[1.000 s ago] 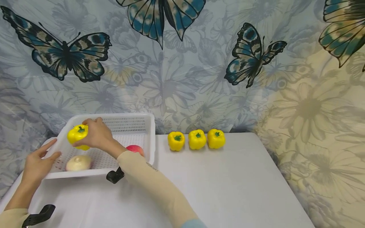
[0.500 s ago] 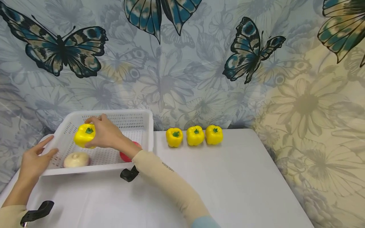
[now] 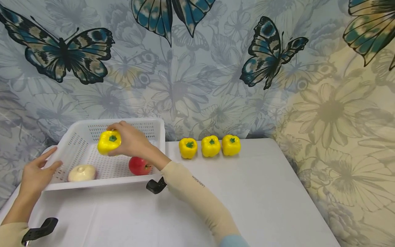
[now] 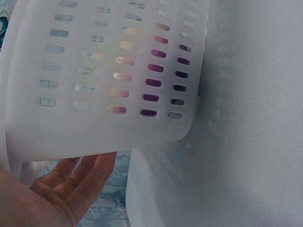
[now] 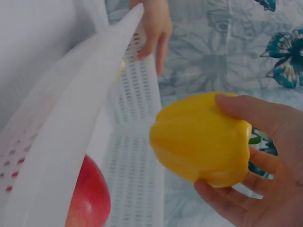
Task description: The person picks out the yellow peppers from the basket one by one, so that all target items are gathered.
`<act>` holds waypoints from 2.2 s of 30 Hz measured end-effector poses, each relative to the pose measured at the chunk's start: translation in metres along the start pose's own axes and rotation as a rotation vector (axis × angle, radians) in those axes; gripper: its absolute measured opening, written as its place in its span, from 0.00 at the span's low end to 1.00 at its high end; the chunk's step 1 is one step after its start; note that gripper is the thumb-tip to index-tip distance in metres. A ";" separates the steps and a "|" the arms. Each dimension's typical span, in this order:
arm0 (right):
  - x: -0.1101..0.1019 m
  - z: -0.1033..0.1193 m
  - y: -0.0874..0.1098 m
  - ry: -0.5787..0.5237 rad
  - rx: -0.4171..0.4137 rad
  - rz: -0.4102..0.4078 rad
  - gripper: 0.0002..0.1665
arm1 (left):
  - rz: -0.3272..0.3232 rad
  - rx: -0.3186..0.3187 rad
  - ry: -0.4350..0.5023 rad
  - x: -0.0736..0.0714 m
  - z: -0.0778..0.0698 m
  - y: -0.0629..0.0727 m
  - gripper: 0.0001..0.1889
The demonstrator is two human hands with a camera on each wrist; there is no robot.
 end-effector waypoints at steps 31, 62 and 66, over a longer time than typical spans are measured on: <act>-0.070 -0.047 0.032 -0.039 0.037 -0.110 0.42 | 0.018 -0.007 -0.010 -0.002 -0.007 0.007 0.32; -0.122 -0.113 0.082 -0.145 0.121 -0.033 0.43 | 0.007 -0.009 -0.007 -0.003 -0.004 0.008 0.31; -0.133 -0.120 0.089 -0.125 0.147 -0.039 0.43 | 0.006 -0.001 -0.005 -0.001 -0.005 0.007 0.31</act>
Point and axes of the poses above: each hand's wrist, its own y-axis away from the middle knuckle, its own x-axis out of the palm, z = x × y, the point moved 9 cm from there along -y, towards the middle knuckle, and after that the axes turned 7 degrees about -z, right-handed, at the moved point
